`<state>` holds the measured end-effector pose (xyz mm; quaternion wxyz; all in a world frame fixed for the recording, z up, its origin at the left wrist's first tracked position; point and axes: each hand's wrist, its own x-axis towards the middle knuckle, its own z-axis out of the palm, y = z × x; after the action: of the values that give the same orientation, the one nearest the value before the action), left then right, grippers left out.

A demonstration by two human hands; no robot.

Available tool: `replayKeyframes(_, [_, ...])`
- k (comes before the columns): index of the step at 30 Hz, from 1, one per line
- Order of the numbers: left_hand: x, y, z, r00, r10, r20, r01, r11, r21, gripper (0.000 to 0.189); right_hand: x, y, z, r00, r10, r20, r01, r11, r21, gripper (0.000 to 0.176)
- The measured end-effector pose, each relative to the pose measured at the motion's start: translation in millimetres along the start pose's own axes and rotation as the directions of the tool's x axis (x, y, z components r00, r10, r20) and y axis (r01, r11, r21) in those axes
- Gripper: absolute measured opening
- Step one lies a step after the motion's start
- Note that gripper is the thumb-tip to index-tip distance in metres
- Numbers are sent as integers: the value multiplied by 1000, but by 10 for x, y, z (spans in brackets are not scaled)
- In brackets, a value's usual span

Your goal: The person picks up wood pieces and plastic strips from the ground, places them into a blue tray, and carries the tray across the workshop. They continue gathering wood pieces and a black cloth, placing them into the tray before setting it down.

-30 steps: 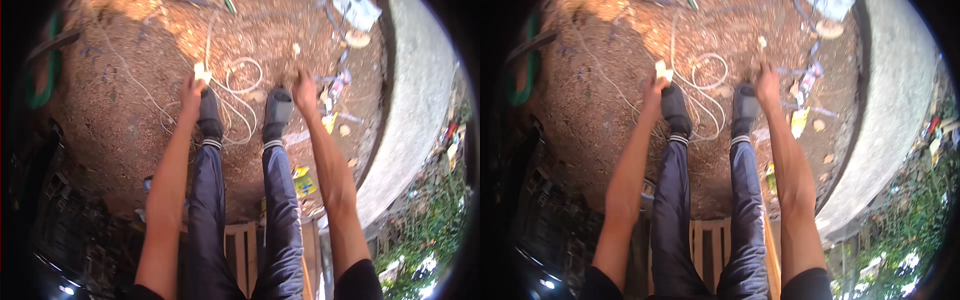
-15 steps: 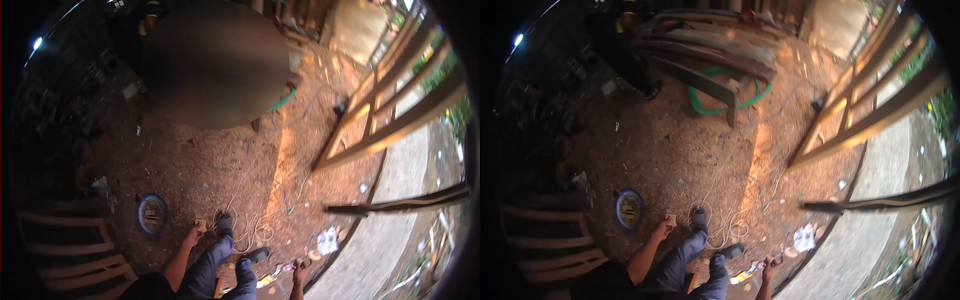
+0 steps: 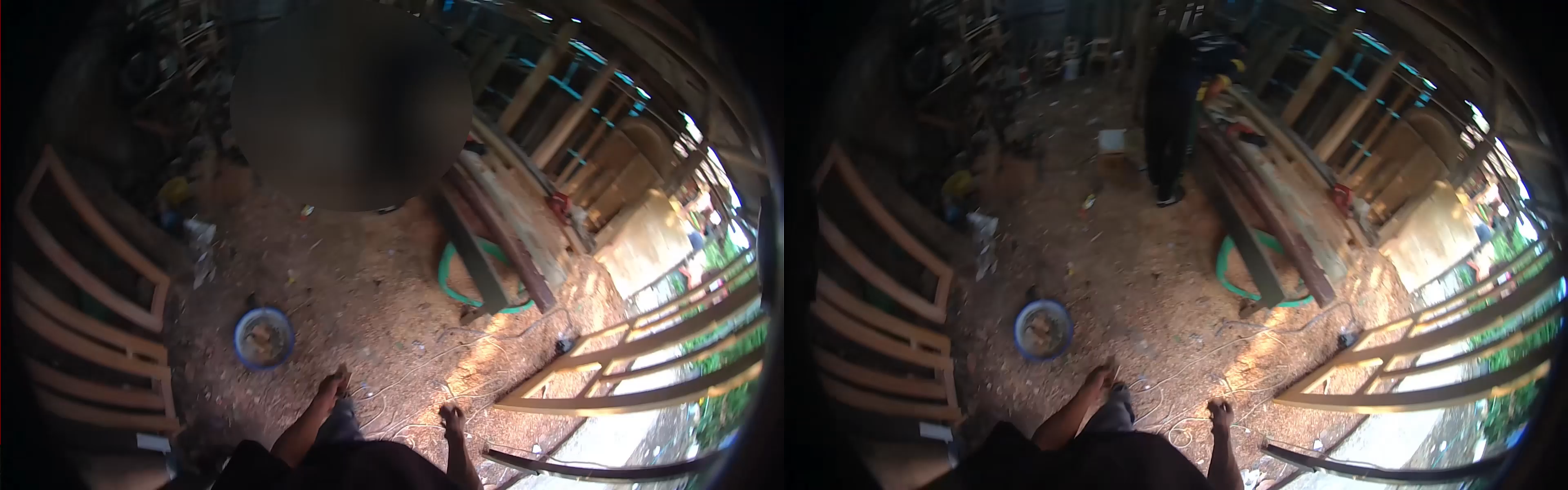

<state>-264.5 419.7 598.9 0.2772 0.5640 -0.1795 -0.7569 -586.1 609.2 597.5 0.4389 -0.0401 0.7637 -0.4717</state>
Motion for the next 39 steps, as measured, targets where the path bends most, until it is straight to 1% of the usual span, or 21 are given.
replayKeyframes(1, [41,122,-122,1000,6,-23,-5,1000,5,15,-25,-325,371,992,-89,87,82,994,75,37])
replayKeyframes(2, [315,107,-373,991,104,84,-109,992,56,18,-55,-579,767,985,-87,151,61,984,166,33])
replayKeyframes(3, [232,311,-463,993,92,68,-93,996,18,17,115,-651,1084,948,-164,274,128,981,146,28])
replayKeyframes(4, [267,403,-563,976,216,-18,-216,975,-39,15,305,-752,1406,907,-93,411,89,996,30,25])
replayKeyframes(5, [399,447,-826,974,217,64,-210,973,-96,13,494,-792,1736,878,-52,476,69,997,-18,28])
replayKeyframes(7, [179,735,-881,934,187,-304,-238,961,-140,24,521,-1111,2407,800,-1,600,63,995,-83,35])
replayKeyframes(10, [27,837,-1198,906,169,-388,-294,911,-290,35,555,-1462,3230,733,64,677,180,942,-284,38])
replayKeyframes(12, [18,840,-1359,884,149,-443,-321,882,-344,35,715,-1577,3794,659,69,749,355,849,-391,41])
replayKeyframes(15, [146,736,-1565,855,67,-515,-318,851,-417,36,925,-1615,4487,563,81,822,487,771,-409,44])
replayKeyframes(16, [213,703,-1583,845,79,-530,-362,812,-457,37,972,-1621,4688,529,103,842,421,830,-366,45])
replayKeyframes(19, [429,923,-1456,804,59,-592,-435,738,-517,35,1027,-1722,5077,501,236,833,342,830,-441,46])
replayKeyframes(20, [515,949,-1434,800,38,-599,-435,724,-535,32,997,-1797,5158,550,288,784,326,790,-519,44])
replayKeyframes(24, [767,1124,-1320,792,-89,-604,-350,744,-569,34,1425,-1649,5513,470,385,794,346,748,-567,51])
replayKeyframes(26, [1000,1186,-1393,793,-142,-593,-316,735,-599,36,1490,-1603,5669,558,415,718,347,669,-657,36])
replayKeyframes(29, [1425,1072,-1542,736,-205,-645,-223,826,-517,40,1755,-1287,5890,567,398,721,364,664,-653,31])
replayKeyframes(31, [1740,930,-1697,700,-180,-691,-124,922,-366,43,1944,-1025,6087,597,406,692,378,619,-688,28])
replayKeyframes(32, [1889,850,-1795,688,-249,-681,-34,927,-373,43,2021,-871,6156,616,392,683,399,592,-700,25])
replayKeyframes(34, [2176,661,-2038,673,-296,-678,-33,904,-427,42,2182,-523,6368,614,438,657,368,578,-728,23])
replayKeyframes(36, [2550,333,-2305,640,-289,-712,-127,874,-469,39,2373,-130,6593,601,475,642,371,546,-751,22])
replayKeyframes(37, [2787,155,-2526,638,-279,-718,-82,902,-424,42,2549,163,6742,604,485,632,378,523,-764,22])
replayKeyframes(39, [3217,-234,-2903,622,-227,-750,-92,929,-358,49,2884,857,6857,513,379,770,655,407,-637,16])
